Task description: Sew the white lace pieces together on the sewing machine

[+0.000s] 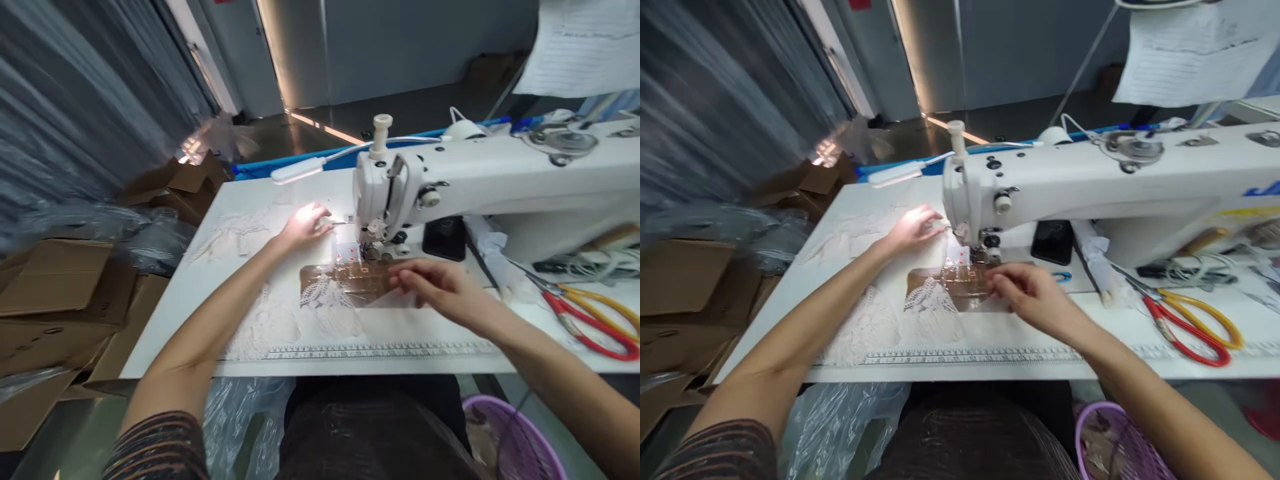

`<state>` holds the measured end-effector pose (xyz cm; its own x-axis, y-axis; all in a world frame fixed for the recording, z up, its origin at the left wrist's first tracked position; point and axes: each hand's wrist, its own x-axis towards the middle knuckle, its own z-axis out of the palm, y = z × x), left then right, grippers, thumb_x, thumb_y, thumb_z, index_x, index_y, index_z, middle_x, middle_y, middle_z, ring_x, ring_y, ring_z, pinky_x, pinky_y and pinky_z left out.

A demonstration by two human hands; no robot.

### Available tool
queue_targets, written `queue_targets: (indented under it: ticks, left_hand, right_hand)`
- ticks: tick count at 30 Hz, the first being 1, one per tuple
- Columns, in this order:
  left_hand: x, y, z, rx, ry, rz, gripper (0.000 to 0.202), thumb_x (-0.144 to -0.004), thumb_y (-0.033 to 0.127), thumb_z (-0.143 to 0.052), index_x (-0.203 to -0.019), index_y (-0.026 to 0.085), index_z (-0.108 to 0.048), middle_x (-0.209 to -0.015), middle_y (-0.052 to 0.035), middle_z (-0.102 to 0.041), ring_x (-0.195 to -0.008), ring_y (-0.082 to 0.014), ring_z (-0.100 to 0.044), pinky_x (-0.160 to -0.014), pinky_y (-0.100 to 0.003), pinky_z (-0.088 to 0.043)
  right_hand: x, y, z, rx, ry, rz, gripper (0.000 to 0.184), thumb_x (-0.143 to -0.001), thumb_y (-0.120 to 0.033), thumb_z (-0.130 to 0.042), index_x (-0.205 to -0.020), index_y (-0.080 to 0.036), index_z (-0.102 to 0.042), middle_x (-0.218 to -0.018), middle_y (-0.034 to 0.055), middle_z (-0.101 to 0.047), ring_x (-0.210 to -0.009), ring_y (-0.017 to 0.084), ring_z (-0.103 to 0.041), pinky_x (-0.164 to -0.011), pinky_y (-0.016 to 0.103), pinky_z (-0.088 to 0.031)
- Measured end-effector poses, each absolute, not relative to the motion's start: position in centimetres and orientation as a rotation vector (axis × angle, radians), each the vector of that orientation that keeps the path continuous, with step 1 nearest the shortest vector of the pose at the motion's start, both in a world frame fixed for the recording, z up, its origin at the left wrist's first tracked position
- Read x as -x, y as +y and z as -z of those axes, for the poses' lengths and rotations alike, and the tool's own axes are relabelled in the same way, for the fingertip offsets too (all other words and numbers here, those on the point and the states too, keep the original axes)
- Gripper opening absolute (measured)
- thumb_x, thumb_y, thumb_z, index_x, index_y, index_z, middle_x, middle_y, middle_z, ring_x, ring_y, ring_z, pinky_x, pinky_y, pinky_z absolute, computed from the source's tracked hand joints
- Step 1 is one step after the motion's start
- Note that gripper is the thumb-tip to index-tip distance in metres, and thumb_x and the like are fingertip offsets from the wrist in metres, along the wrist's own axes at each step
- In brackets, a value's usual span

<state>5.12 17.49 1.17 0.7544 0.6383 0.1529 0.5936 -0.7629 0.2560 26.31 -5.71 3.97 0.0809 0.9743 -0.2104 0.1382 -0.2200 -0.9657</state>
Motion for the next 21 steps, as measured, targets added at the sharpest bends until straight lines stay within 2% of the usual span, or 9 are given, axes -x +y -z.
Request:
queue_targets:
  ticks: [3, 6, 8, 11, 13, 15, 18, 21]
  left_hand:
    - [-4.8, 17.2, -0.5, -2.845, 0.764, -0.281, 0.026, -0.090, 0.042, -0.053, -0.103, 0.021, -0.064, -0.111, -0.0096, -0.061, -0.100, -0.0233, -0.060, -0.090, -0.037, -0.047]
    - [-4.6, 15.7, -0.7, -2.911, 0.745, -0.389, 0.026, -0.093, 0.036, -0.047, -0.108, 0.021, -0.062, -0.120, -0.0121, -0.057, -0.104, -0.0244, -0.059, -0.089, -0.040, -0.049]
    - [-4.6, 13.3, -1.3, -2.905, 0.751, -0.470, 0.028, -0.095, 0.034, -0.044, -0.111, 0.018, -0.060, -0.122, -0.0133, -0.057, -0.100, -0.0242, -0.060, -0.083, -0.041, -0.052]
    - [-4.1, 8.4, -1.8, -2.840, 0.521, -0.422, 0.029, -0.098, 0.035, -0.043, -0.110, 0.015, -0.061, -0.106, -0.0099, -0.065, -0.092, -0.0196, -0.063, -0.079, -0.037, -0.055]
    - [-3.4, 5.6, -1.7, -2.877, 0.351, -0.330, 0.028, -0.097, 0.038, -0.049, -0.110, 0.017, -0.061, -0.109, -0.0093, -0.066, -0.098, -0.0205, -0.063, -0.082, -0.040, -0.054]
    - [-2.2, 4.3, -1.5, -2.942, 0.302, -0.309, 0.022, -0.097, 0.034, -0.050, -0.102, 0.017, -0.063, -0.109, -0.0088, -0.067, -0.099, -0.0207, -0.063, -0.087, -0.043, -0.052]
    - [0.4, 5.0, -2.0, -3.079, 0.501, -0.332, 0.023, -0.098, 0.020, -0.043, -0.087, 0.016, -0.063, -0.101, -0.0089, -0.069, -0.091, -0.0207, -0.064, -0.090, -0.049, -0.049]
    - [2.4, 6.2, -3.1, -3.181, 0.836, -0.330, 0.025, -0.096, 0.017, -0.040, -0.088, 0.015, -0.063, -0.109, -0.0152, -0.066, -0.096, -0.0281, -0.062, -0.093, -0.060, -0.043]
  right_hand:
    - [-31.3, -8.8, -3.5, 1.674, -1.176, -0.884, 0.036, -0.080, -0.052, -0.063, -0.092, -0.019, -0.072, -0.081, 0.0068, -0.072, -0.068, 0.017, -0.064, -0.052, 0.026, -0.050]
    - [-33.9, -10.8, -2.1, 1.844, -1.206, -0.645, 0.035, -0.086, -0.047, -0.056, -0.100, -0.019, -0.070, -0.082, 0.0066, -0.072, -0.068, 0.017, -0.064, -0.058, 0.028, -0.048]
    - [-34.0, -11.4, -1.2, 1.956, -1.271, -0.540, 0.033, -0.088, -0.043, -0.053, -0.103, -0.019, -0.070, -0.082, 0.0057, -0.072, -0.064, 0.017, -0.063, -0.059, 0.029, -0.046]
    - [-32.9, -11.4, -0.6, 2.205, -1.349, -0.268, 0.032, -0.090, -0.045, -0.049, -0.092, -0.021, -0.070, -0.072, 0.0038, -0.069, -0.058, 0.019, -0.060, -0.055, 0.029, -0.039]
    - [-32.0, -11.1, -0.3, 2.371, -1.403, -0.112, 0.037, -0.090, -0.051, -0.047, -0.080, -0.022, -0.067, -0.067, 0.0043, -0.067, -0.058, 0.021, -0.060, -0.052, 0.029, -0.034]
    - [-31.1, -10.8, 0.1, 2.400, -1.531, -0.079, 0.036, -0.090, -0.051, -0.047, -0.079, -0.022, -0.064, -0.072, 0.0061, -0.067, -0.065, 0.024, -0.061, -0.052, 0.030, -0.033]
    - [-30.0, -10.3, 0.9, 2.173, -1.738, -0.167, 0.025, -0.091, -0.040, -0.047, -0.086, -0.021, -0.062, -0.088, 0.0080, -0.067, -0.077, 0.024, -0.062, -0.057, 0.030, -0.038]
    - [-29.1, -9.6, 1.1, 1.882, -1.747, -0.351, 0.023, -0.091, -0.039, -0.048, -0.080, -0.022, -0.060, -0.088, 0.0076, -0.064, -0.077, 0.020, -0.060, -0.065, 0.031, -0.044]
